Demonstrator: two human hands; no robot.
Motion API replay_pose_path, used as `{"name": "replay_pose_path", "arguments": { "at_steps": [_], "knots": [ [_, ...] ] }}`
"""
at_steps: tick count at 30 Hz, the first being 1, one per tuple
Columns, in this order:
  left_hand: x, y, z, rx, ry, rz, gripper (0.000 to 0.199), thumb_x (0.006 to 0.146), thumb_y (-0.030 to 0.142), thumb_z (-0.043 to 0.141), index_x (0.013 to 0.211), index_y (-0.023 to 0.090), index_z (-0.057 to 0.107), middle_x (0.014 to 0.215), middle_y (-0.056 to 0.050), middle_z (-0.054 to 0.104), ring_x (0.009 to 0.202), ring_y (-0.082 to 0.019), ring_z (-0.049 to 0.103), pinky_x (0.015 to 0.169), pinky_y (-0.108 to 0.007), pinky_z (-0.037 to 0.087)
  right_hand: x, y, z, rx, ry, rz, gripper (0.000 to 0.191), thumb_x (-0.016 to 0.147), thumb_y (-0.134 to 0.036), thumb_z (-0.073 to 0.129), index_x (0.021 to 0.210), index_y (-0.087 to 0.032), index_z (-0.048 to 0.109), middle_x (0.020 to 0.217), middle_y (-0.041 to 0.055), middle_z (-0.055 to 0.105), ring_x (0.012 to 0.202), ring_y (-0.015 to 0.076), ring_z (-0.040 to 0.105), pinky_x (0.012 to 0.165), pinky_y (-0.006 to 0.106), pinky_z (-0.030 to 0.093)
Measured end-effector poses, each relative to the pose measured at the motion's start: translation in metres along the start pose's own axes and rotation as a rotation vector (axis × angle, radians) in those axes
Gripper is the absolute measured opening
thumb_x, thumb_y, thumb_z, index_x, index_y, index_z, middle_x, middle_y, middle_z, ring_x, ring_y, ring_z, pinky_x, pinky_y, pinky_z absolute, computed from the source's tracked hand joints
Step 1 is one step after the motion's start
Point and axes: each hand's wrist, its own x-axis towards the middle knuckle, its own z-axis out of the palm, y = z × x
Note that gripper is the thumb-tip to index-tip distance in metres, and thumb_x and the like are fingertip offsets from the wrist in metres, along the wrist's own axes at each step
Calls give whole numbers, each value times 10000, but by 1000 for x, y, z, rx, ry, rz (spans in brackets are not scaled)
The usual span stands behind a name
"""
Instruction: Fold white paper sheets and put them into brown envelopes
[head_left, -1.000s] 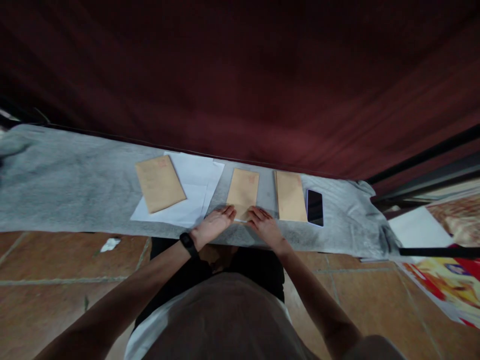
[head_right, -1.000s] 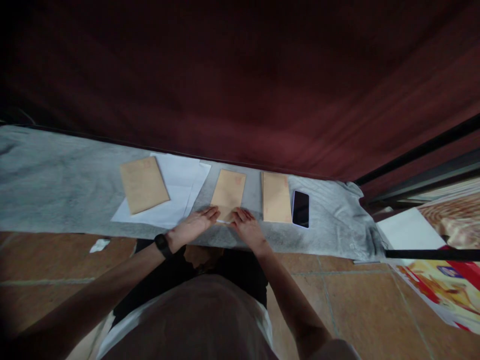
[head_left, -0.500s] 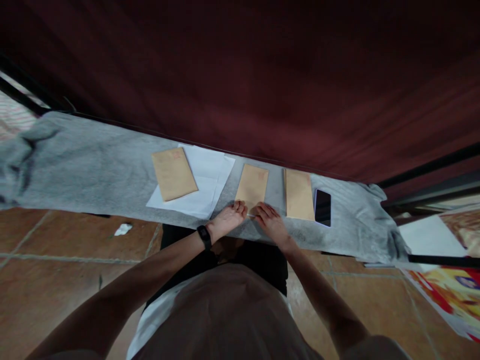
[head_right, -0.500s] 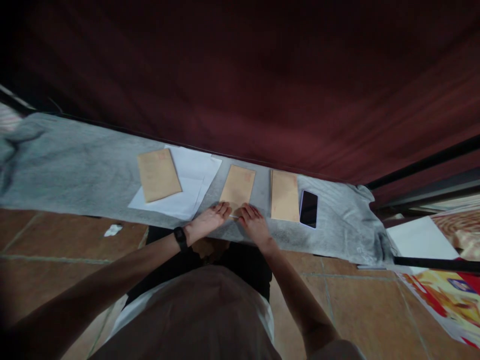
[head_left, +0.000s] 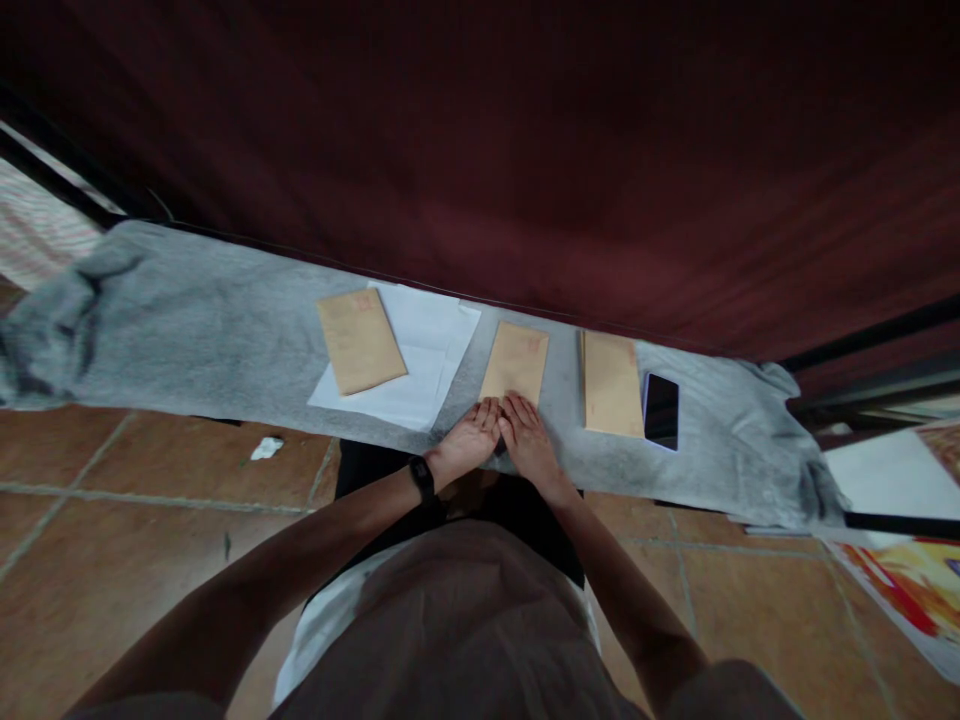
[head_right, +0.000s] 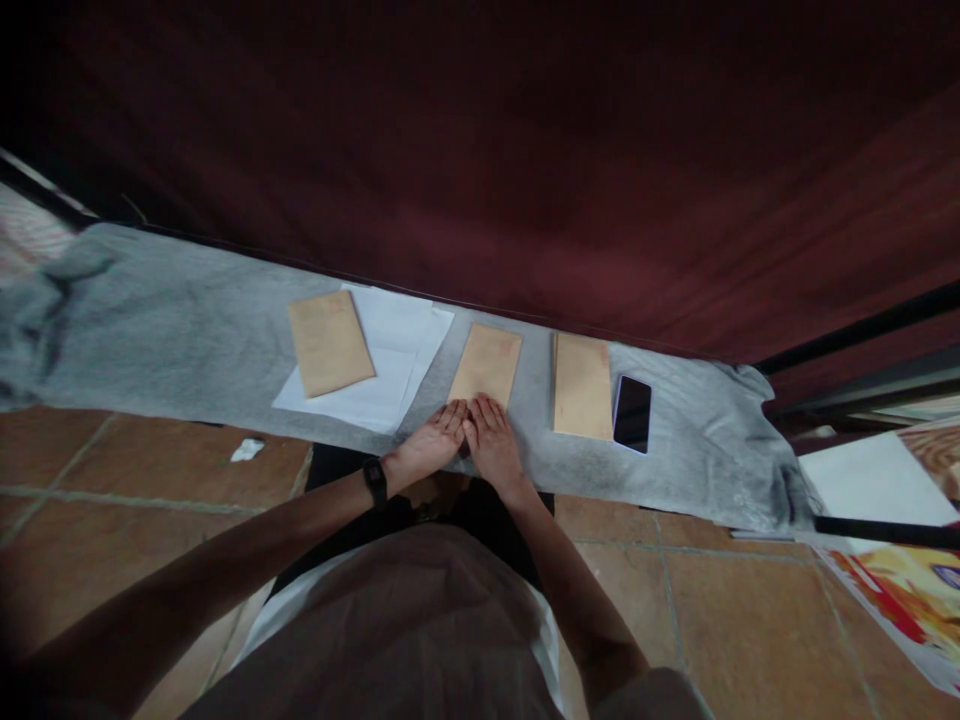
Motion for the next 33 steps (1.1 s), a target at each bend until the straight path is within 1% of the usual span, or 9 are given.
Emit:
{"name": "replay_pose_path", "arguments": {
  "at_steps": [4, 7, 12, 14, 19, 22, 25, 28, 33],
  "knots": [
    [-3, -4, 0, -38, -4, 7, 572, 906, 61, 384, 1474, 25, 438, 1507, -264, 484, 1452, -324, 422, 1183, -529, 358, -11, 3, -2, -43, 14, -12, 516, 1063, -324, 385, 1543, -134, 399, 1606, 148, 380, 1511, 254, 324, 1226, 507, 323],
    [-1, -4, -4, -52, 6, 14, 520, 941, 119, 394, 1446, 21, 465, 1494, -270, 495, 1442, -333, 434, 1183, -510, 355, -19, 6, -4, -65, 7, -30, 540, 1045, -309, 427, 1549, -121, 385, 1613, 151, 366, 1515, 262, 316, 1235, 508, 313],
    [14, -8, -9, -175, 52, 28, 532, 943, 199, 461, 1456, 60, 461, 1525, -223, 478, 1458, -300, 410, 1217, -456, 304, -23, 6, -4, -65, -7, -47, 596, 1022, -325, 466, 1556, -83, 357, 1600, 171, 384, 1509, 267, 329, 1245, 493, 312],
    [24, -12, -7, -219, 64, 11, 533, 970, 241, 436, 1476, 75, 442, 1530, -202, 481, 1467, -282, 397, 1223, -457, 289, -25, 5, -4, -68, -15, -68, 602, 1018, -367, 490, 1534, -72, 395, 1588, 191, 399, 1500, 284, 345, 1235, 504, 329],
    [57, -27, 3, -257, 39, 23, 514, 1048, 293, 282, 1525, 145, 406, 1627, -114, 365, 1535, -236, 259, 1254, -496, 185, -29, 3, -6, -83, -11, -90, 530, 1020, -395, 509, 1432, -62, 526, 1480, 206, 542, 1461, 302, 411, 1220, 505, 358],
    [84, -39, 8, -260, -8, 45, 512, 1058, 325, 269, 1541, 214, 396, 1650, -66, 327, 1549, -232, 217, 1258, -522, 141, -27, 1, -8, -73, 5, -82, 542, 1017, -391, 523, 1469, -93, 495, 1486, 181, 544, 1458, 292, 419, 1224, 493, 358],
    [113, -50, 12, -256, -4, 35, 510, 1050, 358, 301, 1539, 261, 406, 1662, -38, 303, 1555, -240, 195, 1259, -535, 118, -23, -1, -11, -57, 5, -71, 599, 1017, -391, 524, 1542, -131, 399, 1542, 154, 484, 1467, 277, 408, 1224, 481, 361],
    [142, -59, 16, -241, 21, -8, 535, 1038, 370, 321, 1555, 247, 381, 1661, -51, 303, 1554, -252, 193, 1260, -551, 106, -22, -2, -12, -51, 16, -74, 647, 1012, -388, 530, 1571, -124, 340, 1595, 146, 400, 1479, 270, 389, 1226, 466, 359],
    [173, -70, 19, -226, 40, -114, 574, 1038, 403, 305, 1567, 186, 359, 1650, -89, 321, 1551, -273, 201, 1262, -548, 110, -21, -2, -14, -52, 14, -68, 655, 1015, -392, 524, 1580, -129, 322, 1598, 139, 394, 1476, 266, 395, 1226, 454, 361]
  ]
}}
